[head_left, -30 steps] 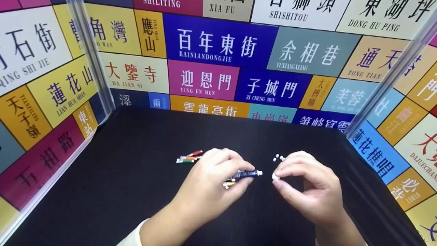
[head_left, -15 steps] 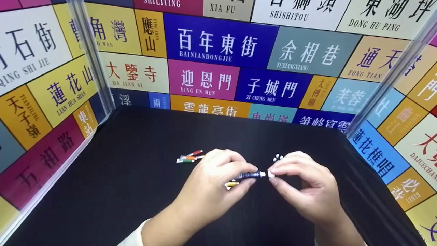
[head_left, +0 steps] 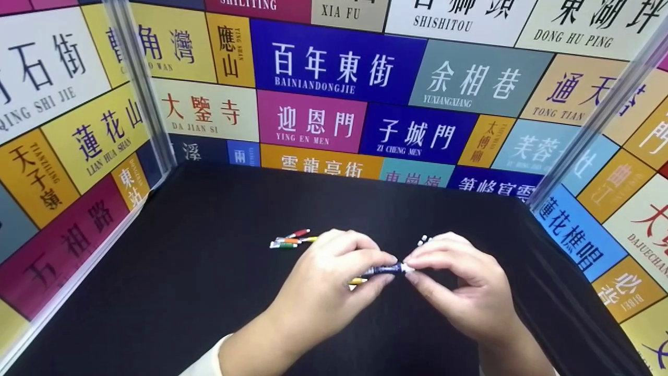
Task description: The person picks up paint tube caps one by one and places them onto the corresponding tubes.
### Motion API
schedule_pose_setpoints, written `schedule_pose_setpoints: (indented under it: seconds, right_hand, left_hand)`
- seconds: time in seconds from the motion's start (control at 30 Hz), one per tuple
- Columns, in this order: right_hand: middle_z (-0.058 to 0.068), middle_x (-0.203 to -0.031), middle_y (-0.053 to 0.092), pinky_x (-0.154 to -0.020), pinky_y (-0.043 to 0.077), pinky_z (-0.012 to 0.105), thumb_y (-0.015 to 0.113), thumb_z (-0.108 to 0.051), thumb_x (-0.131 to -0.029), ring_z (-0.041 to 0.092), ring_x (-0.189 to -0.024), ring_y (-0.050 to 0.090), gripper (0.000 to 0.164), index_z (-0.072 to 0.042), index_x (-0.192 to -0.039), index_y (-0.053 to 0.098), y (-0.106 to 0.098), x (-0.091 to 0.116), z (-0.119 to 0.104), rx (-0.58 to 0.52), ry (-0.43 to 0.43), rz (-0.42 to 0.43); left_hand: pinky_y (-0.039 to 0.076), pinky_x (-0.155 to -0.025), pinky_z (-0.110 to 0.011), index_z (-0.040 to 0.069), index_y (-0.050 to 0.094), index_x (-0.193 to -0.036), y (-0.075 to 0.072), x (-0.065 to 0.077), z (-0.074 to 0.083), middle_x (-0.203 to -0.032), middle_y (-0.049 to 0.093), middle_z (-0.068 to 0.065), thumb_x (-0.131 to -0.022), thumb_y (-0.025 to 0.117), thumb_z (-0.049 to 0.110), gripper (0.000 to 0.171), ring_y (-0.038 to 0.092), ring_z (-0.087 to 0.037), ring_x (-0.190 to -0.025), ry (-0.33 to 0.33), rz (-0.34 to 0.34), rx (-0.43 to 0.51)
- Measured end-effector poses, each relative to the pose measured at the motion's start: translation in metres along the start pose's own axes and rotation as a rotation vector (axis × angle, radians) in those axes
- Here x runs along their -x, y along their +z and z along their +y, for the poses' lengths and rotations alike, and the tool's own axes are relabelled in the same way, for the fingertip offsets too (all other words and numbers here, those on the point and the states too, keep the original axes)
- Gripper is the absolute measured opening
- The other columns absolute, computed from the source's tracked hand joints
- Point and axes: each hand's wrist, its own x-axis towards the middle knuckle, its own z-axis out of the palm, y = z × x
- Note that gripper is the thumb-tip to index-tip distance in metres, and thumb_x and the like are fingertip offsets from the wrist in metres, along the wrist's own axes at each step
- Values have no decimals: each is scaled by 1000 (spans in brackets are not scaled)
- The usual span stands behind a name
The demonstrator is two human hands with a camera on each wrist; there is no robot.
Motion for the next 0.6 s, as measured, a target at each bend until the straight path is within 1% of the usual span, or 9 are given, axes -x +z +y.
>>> schedule_pose_setpoints:
  seconds: [0.13,0.27,0.53,0.6]
  right_hand:
    - [12,-88,77,-96,53,25,83,16,-78,20,-88,69,18,6,-92,78,0,0,0,24,6,-10]
    - [13,-87,76,-94,53,25,84,17,-75,20,-87,68,22,5,-92,79,-2,1,1,50,14,-17]
    - [12,-87,76,-92,55,23,83,21,-70,19,-84,68,29,3,-93,80,-3,3,3,80,36,-27]
    - [11,-86,76,-91,55,22,84,19,-72,18,-84,68,28,1,-93,80,-3,4,3,88,50,-31]
  left_hand:
    - [52,-88,-26,22,83,-108,2,0,-1,-101,77,7,-90,88,22,18,68,-13,-95,16,16,-4]
    - [52,-89,-26,22,83,-108,2,0,-2,-101,77,7,-92,86,23,16,68,-13,-96,25,12,-12]
    - [53,-90,-26,23,84,-109,3,1,-3,-101,77,7,-92,87,25,17,68,-14,-97,13,-3,-18]
    - [53,-90,-26,23,84,-109,4,1,-3,-101,77,6,-92,86,25,17,68,-14,-97,11,-6,-18]
